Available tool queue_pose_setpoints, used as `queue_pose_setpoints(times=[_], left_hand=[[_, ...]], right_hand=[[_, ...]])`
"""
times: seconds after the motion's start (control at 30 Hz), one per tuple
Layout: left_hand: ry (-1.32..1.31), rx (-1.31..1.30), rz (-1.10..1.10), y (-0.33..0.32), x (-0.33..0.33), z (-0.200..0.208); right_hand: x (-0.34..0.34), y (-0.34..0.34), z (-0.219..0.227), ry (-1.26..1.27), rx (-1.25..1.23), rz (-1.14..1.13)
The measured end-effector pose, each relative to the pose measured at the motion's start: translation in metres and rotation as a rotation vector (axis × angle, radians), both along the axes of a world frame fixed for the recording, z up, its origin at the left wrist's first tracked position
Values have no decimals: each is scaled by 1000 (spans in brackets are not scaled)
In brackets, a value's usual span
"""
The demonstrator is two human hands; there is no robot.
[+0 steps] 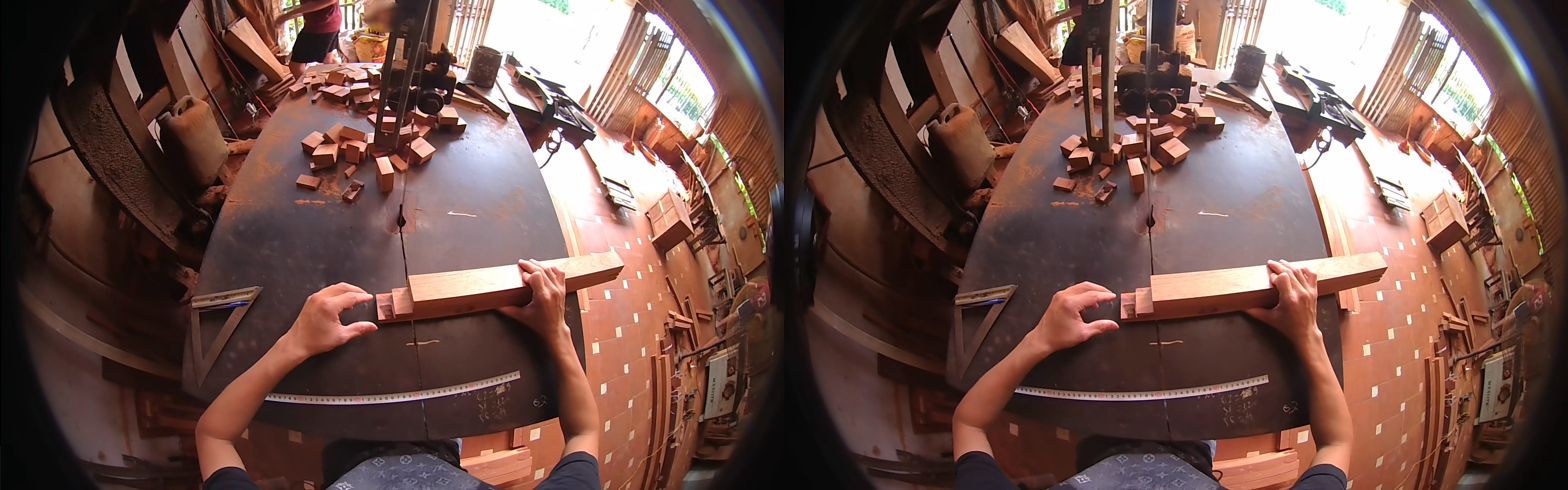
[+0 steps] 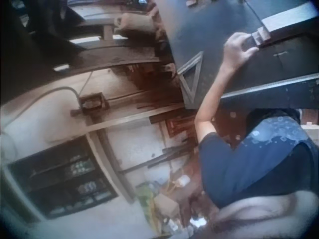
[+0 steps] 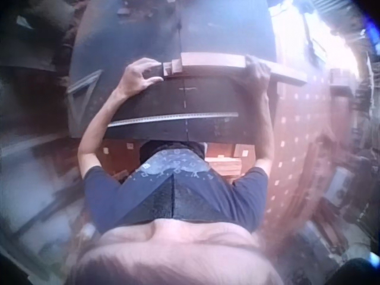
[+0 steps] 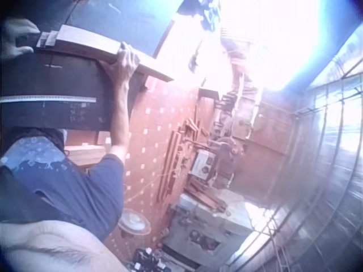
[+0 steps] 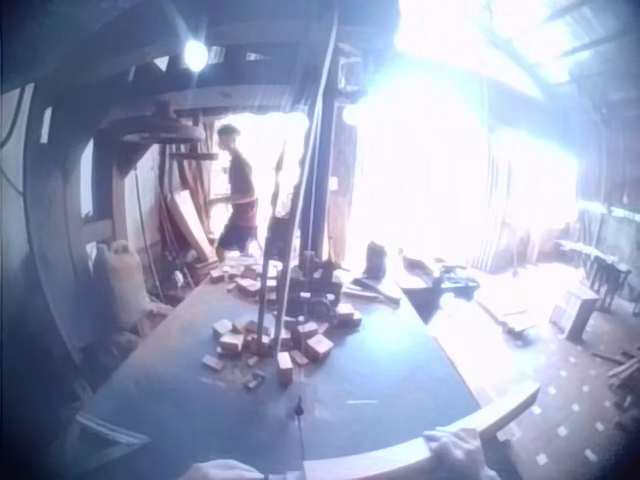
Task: The person uses a bandsaw to cut a wooden plank into smaller pieces, then moves to the floor and uses a bow saw to cut another plank. The cut pieces are placed on the floor.
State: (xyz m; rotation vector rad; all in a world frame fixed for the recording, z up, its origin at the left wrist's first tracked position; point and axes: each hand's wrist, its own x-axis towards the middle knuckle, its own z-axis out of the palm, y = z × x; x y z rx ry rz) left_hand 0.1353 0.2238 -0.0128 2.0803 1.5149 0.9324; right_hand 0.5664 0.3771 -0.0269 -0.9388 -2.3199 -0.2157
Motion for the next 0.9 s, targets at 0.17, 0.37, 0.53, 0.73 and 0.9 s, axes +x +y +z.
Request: queue_pose_setpoints(times=[0.17, 0.37, 0.53, 0.73, 0.9], left_hand=[[125, 132, -16, 6, 20, -1], [40, 37, 40, 24, 37, -11], [-106, -264, 234, 53, 40, -21], [-240, -525, 286, 65, 36, -17], [-170, -297, 309, 60, 42, -20]], right_hand=[[-2, -1, -3, 7, -5, -12], [5, -1, -8, 33, 6, -12], [5, -4, -15, 85, 56, -25], [-2, -6, -17, 145, 83, -6], [3, -2, -19, 156, 76, 1]])
